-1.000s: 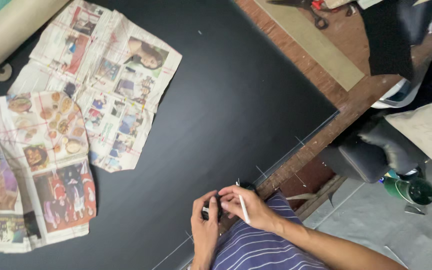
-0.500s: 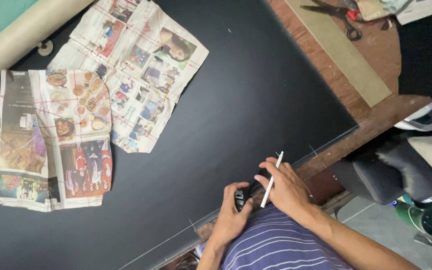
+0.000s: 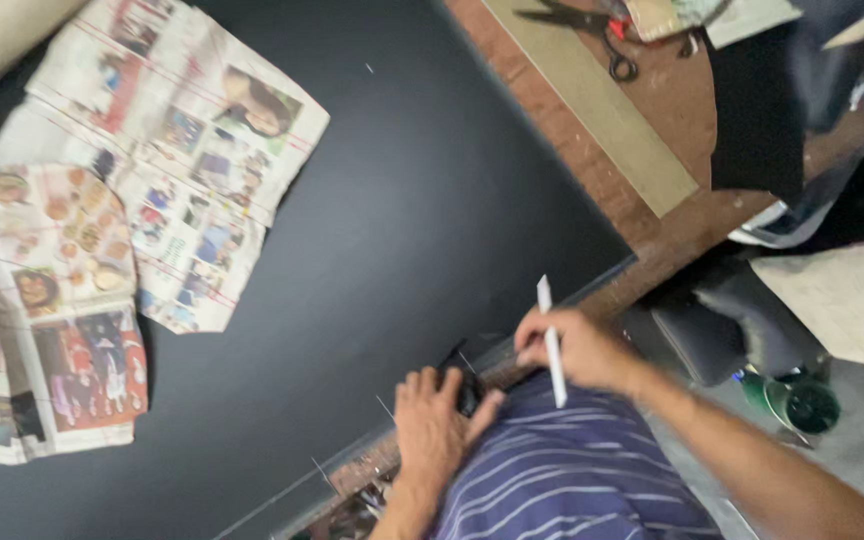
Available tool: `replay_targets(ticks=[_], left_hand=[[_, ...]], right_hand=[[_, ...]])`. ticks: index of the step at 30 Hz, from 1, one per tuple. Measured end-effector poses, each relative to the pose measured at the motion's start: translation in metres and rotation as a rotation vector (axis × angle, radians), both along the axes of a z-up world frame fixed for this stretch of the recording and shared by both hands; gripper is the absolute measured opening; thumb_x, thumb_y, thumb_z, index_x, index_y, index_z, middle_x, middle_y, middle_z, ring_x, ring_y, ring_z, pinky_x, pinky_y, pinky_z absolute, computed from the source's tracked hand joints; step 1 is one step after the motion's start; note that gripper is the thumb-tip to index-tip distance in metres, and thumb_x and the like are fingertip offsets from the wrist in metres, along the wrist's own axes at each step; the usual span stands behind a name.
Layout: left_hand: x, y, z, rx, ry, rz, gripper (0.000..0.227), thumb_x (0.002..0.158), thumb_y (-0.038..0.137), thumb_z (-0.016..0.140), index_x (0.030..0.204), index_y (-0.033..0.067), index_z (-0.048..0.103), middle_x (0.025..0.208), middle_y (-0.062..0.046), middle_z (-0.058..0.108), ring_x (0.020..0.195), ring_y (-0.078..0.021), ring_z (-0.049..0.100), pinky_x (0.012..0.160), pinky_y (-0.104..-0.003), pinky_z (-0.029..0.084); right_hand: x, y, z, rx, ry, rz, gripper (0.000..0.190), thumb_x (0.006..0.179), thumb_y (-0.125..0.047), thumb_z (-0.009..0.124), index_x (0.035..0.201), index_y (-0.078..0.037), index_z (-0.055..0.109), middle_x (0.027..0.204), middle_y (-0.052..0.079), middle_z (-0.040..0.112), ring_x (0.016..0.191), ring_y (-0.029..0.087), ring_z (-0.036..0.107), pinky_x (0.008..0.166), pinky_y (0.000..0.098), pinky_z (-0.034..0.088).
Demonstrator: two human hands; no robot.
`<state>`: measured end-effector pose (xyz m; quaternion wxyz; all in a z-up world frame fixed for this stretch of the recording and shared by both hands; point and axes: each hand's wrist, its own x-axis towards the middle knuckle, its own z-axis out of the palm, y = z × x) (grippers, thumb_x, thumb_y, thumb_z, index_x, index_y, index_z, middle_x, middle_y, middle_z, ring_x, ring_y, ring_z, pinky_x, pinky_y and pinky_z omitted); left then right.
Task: The person uses a metal ruler and a white marker to measure and mark lines on a large black sheet and a newspaper placed on a workbench. They repeatedly reposition the ruler and draw straight lines across both surfaces.
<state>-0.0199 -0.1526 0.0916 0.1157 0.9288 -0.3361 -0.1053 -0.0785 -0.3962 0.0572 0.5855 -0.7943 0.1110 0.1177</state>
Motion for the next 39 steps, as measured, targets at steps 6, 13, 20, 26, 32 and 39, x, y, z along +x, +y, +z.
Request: replay_targets(ticks=[6,13,20,26,32,39], left_hand=[[0.009,0.019,-0.033,-0.361,-0.241,0.092,0.030,0.094,0.027,0.066,0.098,-0.0017,0.060,0.127,-0.030,0.061,0.115,-0.0388,0.062,0.094,-0.040,0.055],[-0.007,-0.019,-0.061,-0.477,-0.113,0.236,0.012,0.085,0.009,0.072,0.096,0.0065,0.069,0.096,-0.011,0.063,0.089,-0.0314,0.060,0.078,-0.043,0.050],[-0.013,-0.048,-0.066,-0.480,-0.122,0.343,0.011,0.079,0.008,0.074,0.085,0.0068,0.066,0.093,-0.010,0.062,0.087,-0.0315,0.058,0.078,-0.043,0.047],[-0.006,-0.052,-0.073,-0.446,-0.134,0.320,0.009,0.079,0.009,0.074,0.085,0.0063,0.068,0.092,-0.010,0.061,0.088,-0.0306,0.058,0.079,-0.043,0.048],[0.001,-0.053,-0.075,-0.398,-0.117,0.307,0.010,0.081,0.011,0.075,0.087,0.0042,0.070,0.090,-0.011,0.060,0.086,-0.0297,0.058,0.078,-0.042,0.049],[0.006,-0.054,-0.073,-0.392,-0.066,0.341,0.010,0.082,0.013,0.075,0.086,0.0046,0.072,0.086,-0.011,0.060,0.085,-0.0305,0.058,0.078,-0.043,0.049]], right_hand=[[0.002,-0.128,-0.025,-0.190,-0.375,-0.231,0.011,0.085,-0.001,0.074,0.095,0.000,0.068,0.099,0.006,0.070,0.095,0.018,0.068,0.085,0.0298,0.053],[0.008,-0.141,-0.061,-0.274,-0.339,-0.305,0.013,0.084,0.004,0.076,0.094,0.002,0.068,0.103,0.008,0.074,0.097,0.019,0.071,0.085,0.0303,0.054],[-0.001,-0.136,-0.066,-0.256,-0.376,-0.486,0.012,0.089,0.006,0.071,0.099,-0.002,0.070,0.111,0.006,0.076,0.099,0.015,0.072,0.085,0.0266,0.056],[-0.005,-0.133,-0.069,-0.229,-0.307,-0.558,0.026,0.095,0.008,0.066,0.117,-0.003,0.073,0.111,0.008,0.077,0.099,0.016,0.071,0.087,0.0268,0.054],[-0.005,-0.132,-0.069,-0.201,-0.383,-0.573,0.028,0.096,0.011,0.061,0.122,0.002,0.069,0.117,0.012,0.075,0.112,0.017,0.071,0.096,0.0275,0.054],[-0.007,-0.132,-0.069,-0.195,-0.368,-0.570,0.029,0.095,0.011,0.063,0.122,0.002,0.069,0.118,0.011,0.075,0.110,0.017,0.071,0.095,0.0270,0.055]])
